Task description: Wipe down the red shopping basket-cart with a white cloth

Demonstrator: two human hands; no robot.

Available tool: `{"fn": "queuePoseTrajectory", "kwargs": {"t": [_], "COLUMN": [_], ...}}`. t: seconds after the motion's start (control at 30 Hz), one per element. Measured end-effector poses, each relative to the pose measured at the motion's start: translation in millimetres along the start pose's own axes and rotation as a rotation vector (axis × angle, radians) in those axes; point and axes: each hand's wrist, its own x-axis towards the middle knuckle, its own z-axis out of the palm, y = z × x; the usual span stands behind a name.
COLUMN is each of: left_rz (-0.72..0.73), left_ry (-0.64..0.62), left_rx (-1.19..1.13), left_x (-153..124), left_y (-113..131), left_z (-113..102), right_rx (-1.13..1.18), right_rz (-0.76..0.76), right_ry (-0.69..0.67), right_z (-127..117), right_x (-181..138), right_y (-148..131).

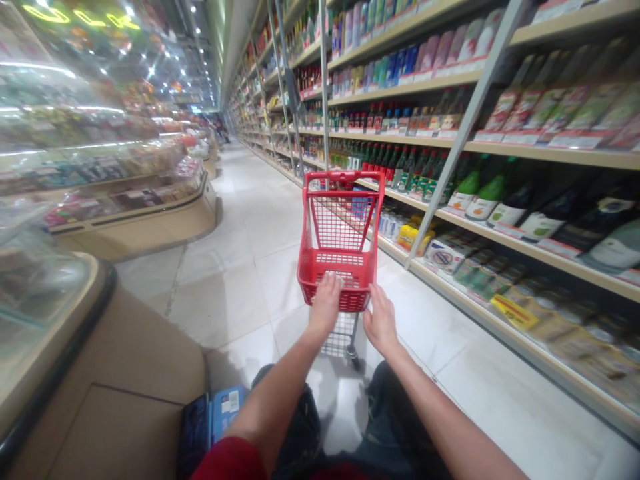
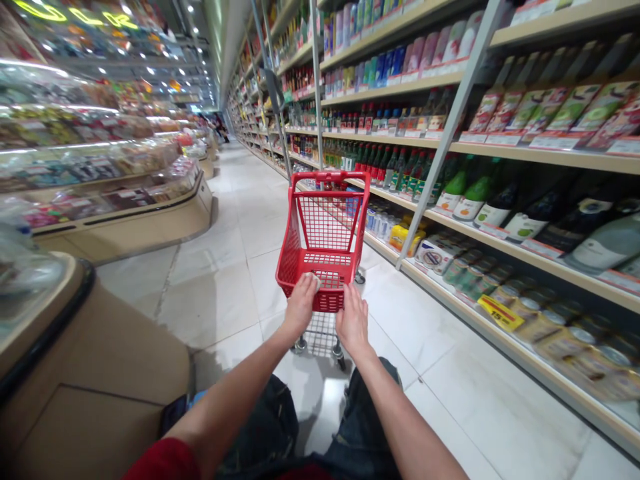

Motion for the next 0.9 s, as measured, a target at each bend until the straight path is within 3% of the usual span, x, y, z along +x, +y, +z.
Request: {"fn": "queuePoseTrajectory", "kwargs": {"t": [0.1, 0.17, 0.27, 0.37, 0.43, 0.63, 0.7, 0.8, 0.9], "left_rz": [0.174, 0.219, 0.187, 0.006, -0.052, 0.182, 0.206, 0.131, -0.038], "left_ry": [-0.065, -0.092, -0.096, -0.023, 0.000, -0.083, -0.089, -0.065, -0.007], "left_rx": [-0.040, -0.048, -0.034, 0.026, 0.046, -0.026, -0.036, -0.006, 0.043], "left_x": [2, 1, -4, -9, -9, -5, -5, -8, -11], "left_y": [42, 45, 12, -31, -40, 13, 17, -13, -51], "left_z": [12, 11, -3, -20, -23, 0, 1, -12, -28], "right_rx": [-0.002, -0.012, -0.017, -0.014, -0.008, -0.072, -0.118, -0.158, -0.156], "right_rz": [-0.004, 0.004, 0.009, 0.014, 0.015, 0.007, 0.005, 0.005, -0.001], "right_ry": [0.000, -0.004, -0.006, -0.004, 0.001, -0.093, -0.143, -0.189, -0.178], "right_z": [0, -1, -3, -1, 2, 0, -6, -12, -13], "right_x": [2, 2, 0, -2, -2, 3, 5, 5, 3], "right_y": [-4, -2, 2, 4, 2, -8, -10, -11, -13]}}
